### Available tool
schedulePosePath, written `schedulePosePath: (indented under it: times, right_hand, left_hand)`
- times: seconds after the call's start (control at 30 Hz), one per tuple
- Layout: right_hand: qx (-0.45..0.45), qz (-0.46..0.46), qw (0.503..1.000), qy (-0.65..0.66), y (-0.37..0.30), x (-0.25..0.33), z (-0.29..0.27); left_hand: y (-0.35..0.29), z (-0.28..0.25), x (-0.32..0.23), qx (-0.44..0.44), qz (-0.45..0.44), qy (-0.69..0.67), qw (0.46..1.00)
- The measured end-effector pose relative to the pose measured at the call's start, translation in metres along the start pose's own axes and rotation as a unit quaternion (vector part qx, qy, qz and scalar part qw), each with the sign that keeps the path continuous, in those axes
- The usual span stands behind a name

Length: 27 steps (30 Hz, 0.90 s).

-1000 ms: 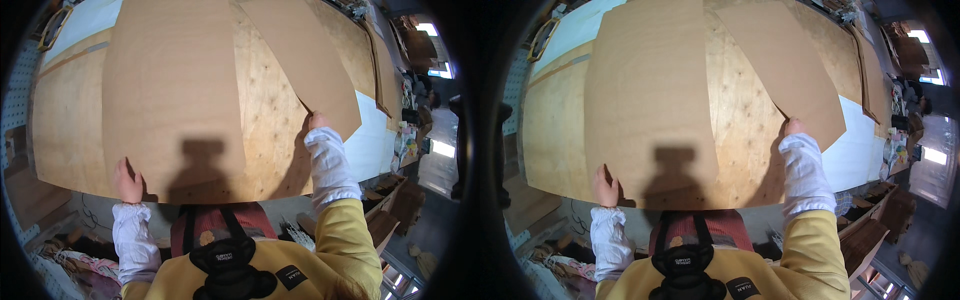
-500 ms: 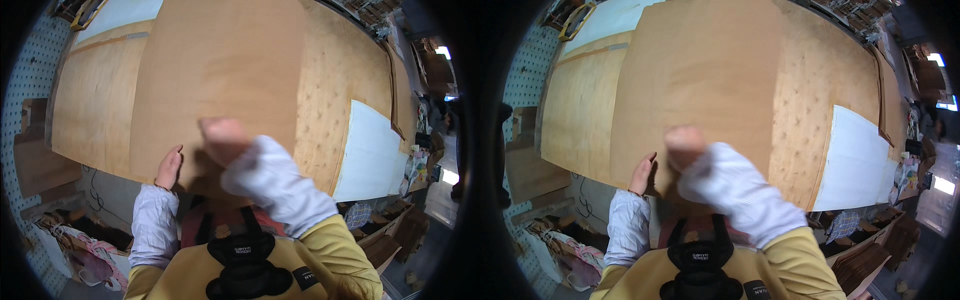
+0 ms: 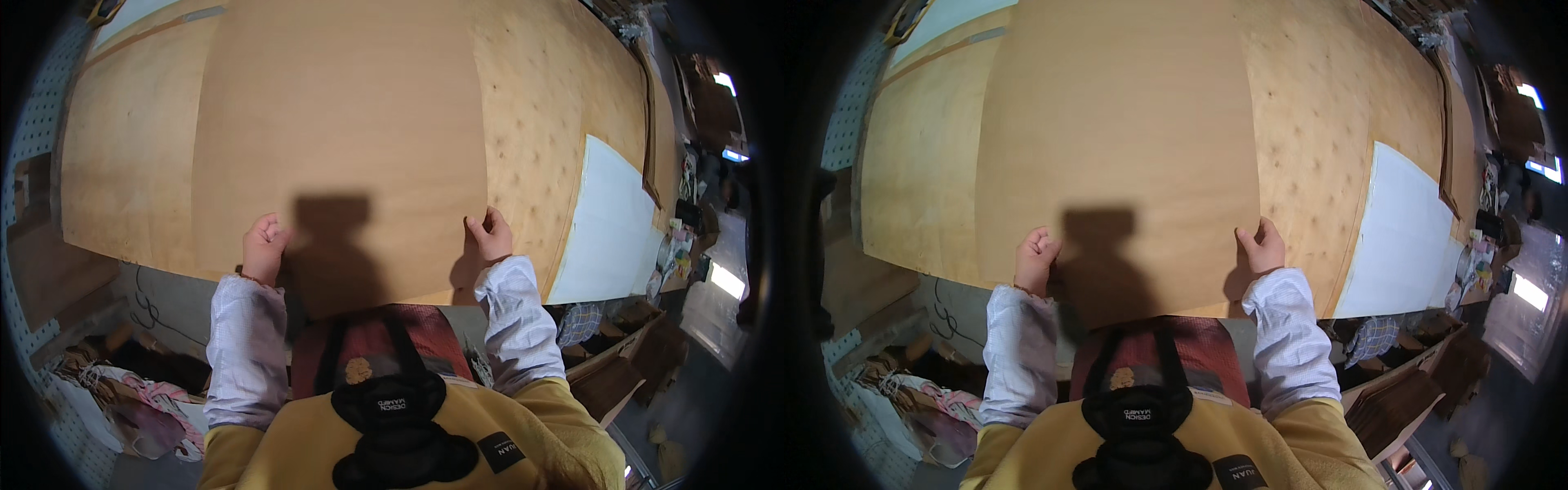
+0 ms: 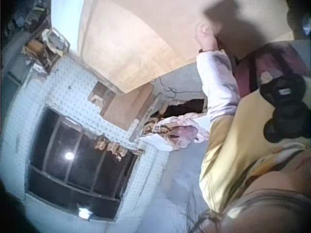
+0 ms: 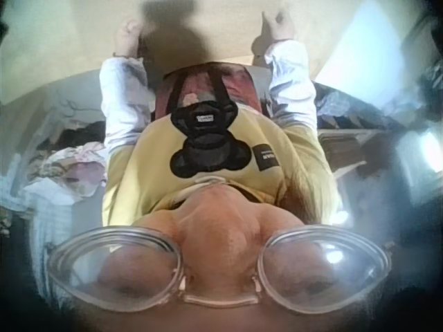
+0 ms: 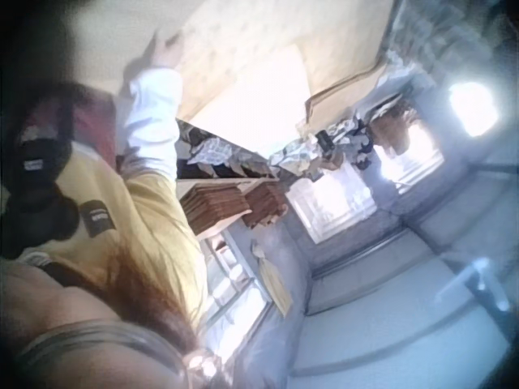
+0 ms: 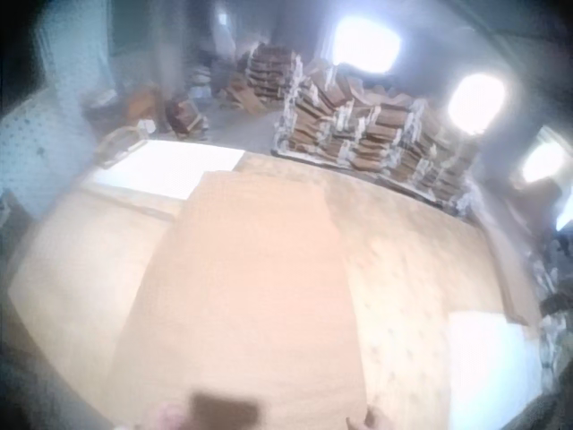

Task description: The person walks to a workbench, stacks several large brown cardboard sheets, puts on gloves, and uses scissors to cut the stacked sheets into smaller pieces. The cut pieces remain on the table.

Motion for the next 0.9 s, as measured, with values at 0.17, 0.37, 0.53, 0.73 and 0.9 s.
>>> schedulePosePath:
  times: [0.17, 0.37, 0.53, 0.73, 0.9]
  right_hand:
    - [-0.028, -0.072, 0.997, 0.018, -0.013, -0.001, -0.017]
    - [0.007, -0.034, 0.991, 0.127, -0.014, 0.013, -0.027]
    - [-0.018, -0.044, 0.984, 0.173, -0.006, 0.043, -0.051]
    - [-0.173, -0.239, 0.955, -0.042, -0.002, 0.196, -0.126]
    - [-0.251, -0.532, 0.773, -0.238, -0.083, 0.354, -0.133]
  left_hand:
    - [-0.006, 0.006, -0.009, 0.026, 0.068, -0.030, 0.997]
    - [-0.010, 0.010, -0.019, 0.019, 0.041, -0.014, 0.999]
    - [-0.011, 0.012, -0.026, 0.010, 0.057, 0.043, 0.997]
    - [-0.007, 0.001, -0.017, 0.001, -0.028, 0.012, 1.000]
    - [0.000, 0.003, 0.001, 0.019, 0.008, -0.036, 0.999]
Point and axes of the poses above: each hand's wrist, its own y-axis towards the middle knuckle, its own z-axis out of the palm, x = y × z, the point moved 4 cm from there along y, towards the middle knuckle, and after that the axes turned 8 degrees about -x, right-handed, at the moved point
